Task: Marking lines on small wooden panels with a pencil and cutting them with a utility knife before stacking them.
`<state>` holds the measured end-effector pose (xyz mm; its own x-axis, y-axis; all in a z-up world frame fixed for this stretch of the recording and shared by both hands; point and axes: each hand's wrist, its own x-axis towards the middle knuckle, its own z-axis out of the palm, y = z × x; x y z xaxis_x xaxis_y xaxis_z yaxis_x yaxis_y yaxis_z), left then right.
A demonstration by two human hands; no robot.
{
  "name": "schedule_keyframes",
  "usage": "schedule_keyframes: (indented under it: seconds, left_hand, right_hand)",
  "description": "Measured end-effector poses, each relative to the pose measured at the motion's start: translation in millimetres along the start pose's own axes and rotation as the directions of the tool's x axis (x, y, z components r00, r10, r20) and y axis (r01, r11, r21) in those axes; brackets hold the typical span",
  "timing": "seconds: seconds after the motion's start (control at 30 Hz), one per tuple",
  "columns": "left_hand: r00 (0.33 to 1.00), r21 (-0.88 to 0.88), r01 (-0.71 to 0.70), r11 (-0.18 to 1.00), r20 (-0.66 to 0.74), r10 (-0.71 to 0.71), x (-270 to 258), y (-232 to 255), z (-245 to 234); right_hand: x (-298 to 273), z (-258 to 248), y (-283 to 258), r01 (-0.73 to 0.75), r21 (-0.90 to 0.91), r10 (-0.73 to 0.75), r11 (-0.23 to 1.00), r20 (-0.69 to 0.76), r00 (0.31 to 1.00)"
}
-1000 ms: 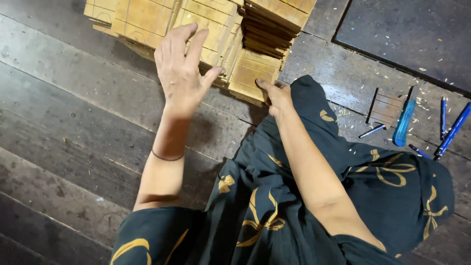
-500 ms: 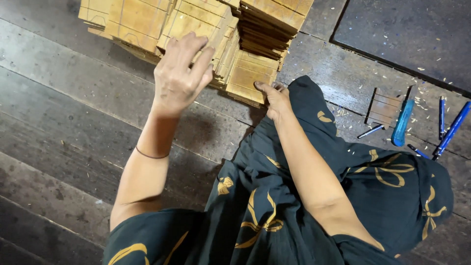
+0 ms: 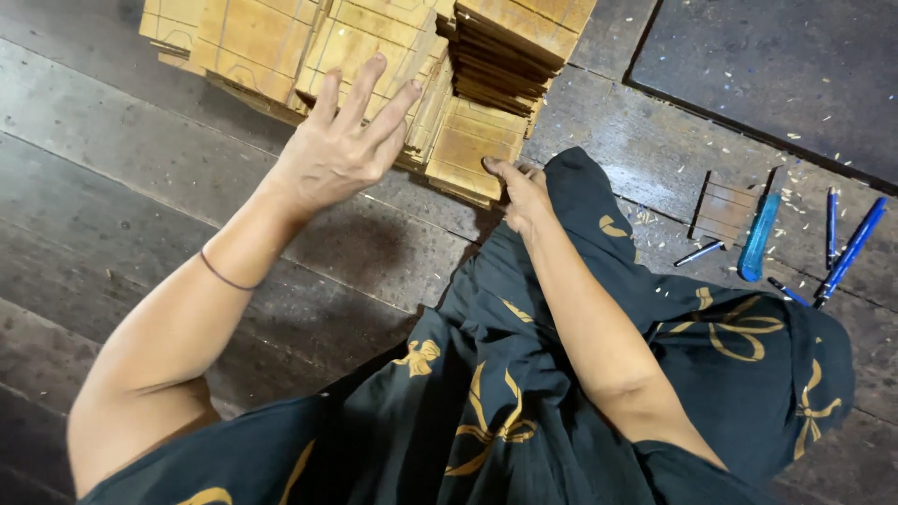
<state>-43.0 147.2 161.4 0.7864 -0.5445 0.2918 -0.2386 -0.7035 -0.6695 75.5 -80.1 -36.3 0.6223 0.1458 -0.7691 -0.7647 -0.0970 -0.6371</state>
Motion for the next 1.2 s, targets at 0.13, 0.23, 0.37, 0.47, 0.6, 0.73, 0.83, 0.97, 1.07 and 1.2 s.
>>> schedule_keyframes:
  seconds: [0.13, 0.23, 0.37, 0.47, 0.6, 0.73, 0.83, 0.97, 1.07, 1.2]
  left_hand:
    - [0.996, -0.035, -0.062, 0.997, 0.054, 0.064, 5.6, -5.0, -7.1]
    - [0.990, -0.078, -0.079, 0.994, 0.109, 0.087, 13.9, -3.8, -9.7]
    - [0.995, -0.054, -0.088, 0.995, 0.047, 0.091, 15.0, 1.9, -2.6]
    - [0.997, -0.068, -0.075, 0.995, 0.020, 0.076, 13.8, -4.4, -7.9]
    - [0.991, -0.058, -0.080, 0.995, 0.100, 0.085, 14.5, -1.0, -8.0]
    - [0.971, -0.025, -0.074, 0.997, 0.226, 0.078, 19.5, -1.8, -19.9]
    - [0.967, -0.038, -0.059, 0.997, 0.245, 0.067, 19.3, -2.8, -18.9]
    - [0.961, -0.056, -0.050, 0.997, 0.268, 0.064, 17.0, -2.2, -14.9]
    - [0.938, -0.035, -0.095, 0.995, 0.333, 0.101, 17.5, -7.4, -16.1]
    - [0.938, -0.043, -0.105, 0.994, 0.328, 0.113, 18.8, -6.9, -19.7]
  right_hand:
    - [-30.9, -1.8, -17.5, -0.064, 0.050, 0.061, 0.997, 0.051, 0.997]
    - [-38.0, -9.5, -17.8, -0.152, 0.158, 0.133, 0.976, 0.125, 0.983]
    - [-65.5, -13.4, -26.2, -0.057, 0.091, 0.048, 0.994, 0.105, 0.993]
    - [-78.5, -24.0, -24.3, -0.006, -0.019, 0.008, 1.000, 0.098, 0.995]
    - [-80.6, -35.1, -7.2, 0.066, -0.001, -0.065, 0.998, 0.181, 0.981]
    - [-78.1, -38.5, 3.6, 0.103, 0.029, -0.107, 0.994, 0.201, 0.974]
    - [-78.2, -36.5, 2.8, 0.088, 0.061, -0.098, 0.994, 0.182, 0.978]
    - [-73.5, -39.3, 3.9, 0.073, 0.115, -0.092, 0.991, 0.173, 0.981]
    - [-75.9, -37.4, 0.0, 0.052, 0.147, -0.076, 0.988, 0.162, 0.984]
    - [-77.3, -39.6, 0.0, 0.070, 0.151, -0.097, 0.986, 0.178, 0.979]
